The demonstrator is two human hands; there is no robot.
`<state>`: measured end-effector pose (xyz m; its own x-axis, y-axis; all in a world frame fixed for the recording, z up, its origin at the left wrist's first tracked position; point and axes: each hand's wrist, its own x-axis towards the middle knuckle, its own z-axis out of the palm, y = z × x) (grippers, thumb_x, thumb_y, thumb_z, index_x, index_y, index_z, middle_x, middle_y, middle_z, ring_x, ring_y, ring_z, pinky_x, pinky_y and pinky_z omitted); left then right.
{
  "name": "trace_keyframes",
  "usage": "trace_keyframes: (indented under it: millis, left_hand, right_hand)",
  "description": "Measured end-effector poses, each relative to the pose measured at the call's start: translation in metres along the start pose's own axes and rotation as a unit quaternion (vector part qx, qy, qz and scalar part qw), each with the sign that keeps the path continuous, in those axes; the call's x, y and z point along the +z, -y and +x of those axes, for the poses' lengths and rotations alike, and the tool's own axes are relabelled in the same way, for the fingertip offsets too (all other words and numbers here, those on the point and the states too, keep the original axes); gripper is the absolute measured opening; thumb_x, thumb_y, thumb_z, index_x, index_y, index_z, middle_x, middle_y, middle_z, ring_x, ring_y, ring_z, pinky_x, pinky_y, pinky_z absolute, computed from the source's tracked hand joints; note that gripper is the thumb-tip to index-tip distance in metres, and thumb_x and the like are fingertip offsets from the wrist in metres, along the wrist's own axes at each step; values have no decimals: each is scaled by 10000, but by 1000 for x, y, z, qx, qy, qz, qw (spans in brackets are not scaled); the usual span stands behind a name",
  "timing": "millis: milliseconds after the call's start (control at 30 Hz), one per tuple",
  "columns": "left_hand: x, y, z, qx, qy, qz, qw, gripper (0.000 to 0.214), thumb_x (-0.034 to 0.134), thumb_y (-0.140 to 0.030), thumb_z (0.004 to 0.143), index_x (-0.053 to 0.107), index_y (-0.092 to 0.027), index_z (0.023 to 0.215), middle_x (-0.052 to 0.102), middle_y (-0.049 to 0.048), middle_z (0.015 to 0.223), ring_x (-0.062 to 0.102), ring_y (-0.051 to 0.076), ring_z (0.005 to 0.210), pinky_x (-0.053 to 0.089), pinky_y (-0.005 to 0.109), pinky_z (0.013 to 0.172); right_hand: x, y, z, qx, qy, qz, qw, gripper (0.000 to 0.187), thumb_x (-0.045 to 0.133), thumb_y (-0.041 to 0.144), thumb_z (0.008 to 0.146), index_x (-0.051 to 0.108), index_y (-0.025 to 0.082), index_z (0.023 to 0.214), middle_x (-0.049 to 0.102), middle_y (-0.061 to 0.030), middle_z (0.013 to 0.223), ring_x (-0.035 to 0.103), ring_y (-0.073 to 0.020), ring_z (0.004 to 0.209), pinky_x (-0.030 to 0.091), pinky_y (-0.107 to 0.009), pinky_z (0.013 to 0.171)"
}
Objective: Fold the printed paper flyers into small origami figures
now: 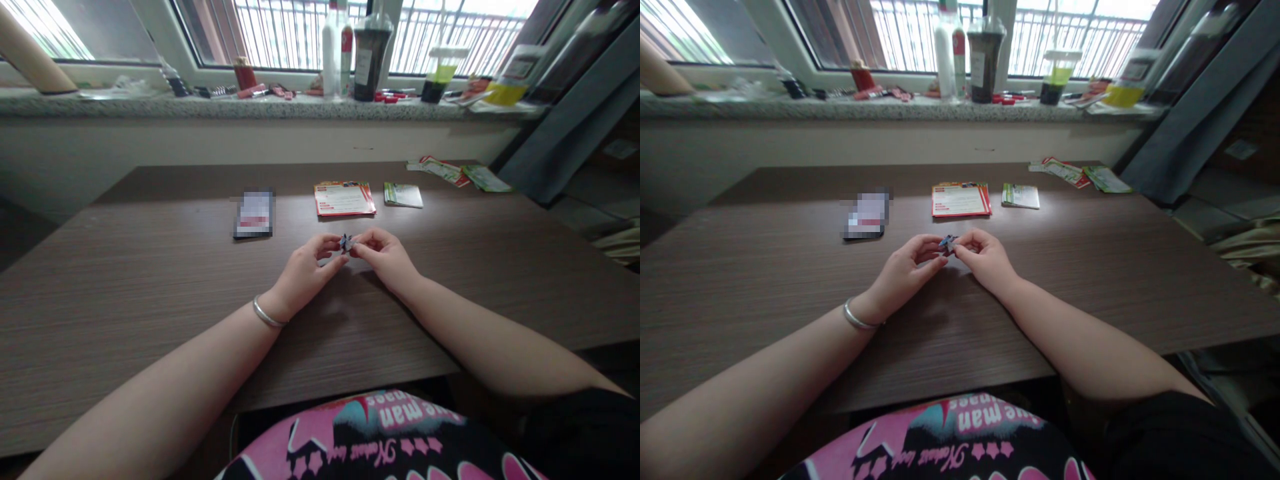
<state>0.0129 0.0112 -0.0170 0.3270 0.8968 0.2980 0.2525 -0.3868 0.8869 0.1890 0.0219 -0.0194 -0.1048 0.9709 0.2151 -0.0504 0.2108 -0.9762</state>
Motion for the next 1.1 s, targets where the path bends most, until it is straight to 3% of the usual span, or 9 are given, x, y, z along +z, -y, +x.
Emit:
trace_keyframes:
  millis: [200, 500, 733, 900, 1100]
  left_hand:
    - [-1, 2, 2, -30, -14, -17, 999, 227, 621, -367, 851, 589, -161, 943, 708, 68, 944, 672, 180, 876, 522, 315, 817]
    - [1, 6, 3, -50, -7, -54, 997, 265, 627, -425, 837, 556, -173, 878, 667, 28, 831, 640, 158, 781, 506, 285, 720]
    - [1, 5, 6, -80, -48, -115, 989, 219, 630, -370, 825, 584, -157, 801, 673, 35, 860, 637, 156, 856, 502, 324, 861]
    - [-1, 5, 8, -140, -83, -252, 954, 294, 696, -375, 757, 498, -158, 736, 657, 2, 821, 645, 112, 802, 520, 315, 880]
    - [-3, 2, 10, -175, -96, -299, 933, 238, 673, -281, 763, 473, -155, 735, 655, -8, 790, 656, 86, 781, 531, 293, 885]
  right_hand:
    - [-1, -4, 2, -5, 12, -26, 1000, 165, 697, 315, 682, 575, 205, 666, 665, 2, 760, 611, -144, 732, 480, -319, 756]
    - [-2, -1, 1, -13, 21, -64, 998, 119, 663, 267, 687, 573, 203, 641, 666, -3, 761, 610, -156, 742, 468, -345, 791]
    - [-1, 1, 2, 46, 10, 19, 999, 203, 711, 285, 640, 528, 202, 608, 666, 18, 737, 603, -129, 714, 473, -308, 753]
    - [0, 5, 1, 93, -25, 90, 991, 248, 724, 310, 632, 500, 202, 633, 636, 46, 704, 612, -112, 702, 508, -288, 721]
    - [-3, 3, 3, 122, -33, 138, 982, 271, 728, 278, 624, 468, 206, 648, 599, 62, 690, 630, -115, 730, 539, -302, 757]
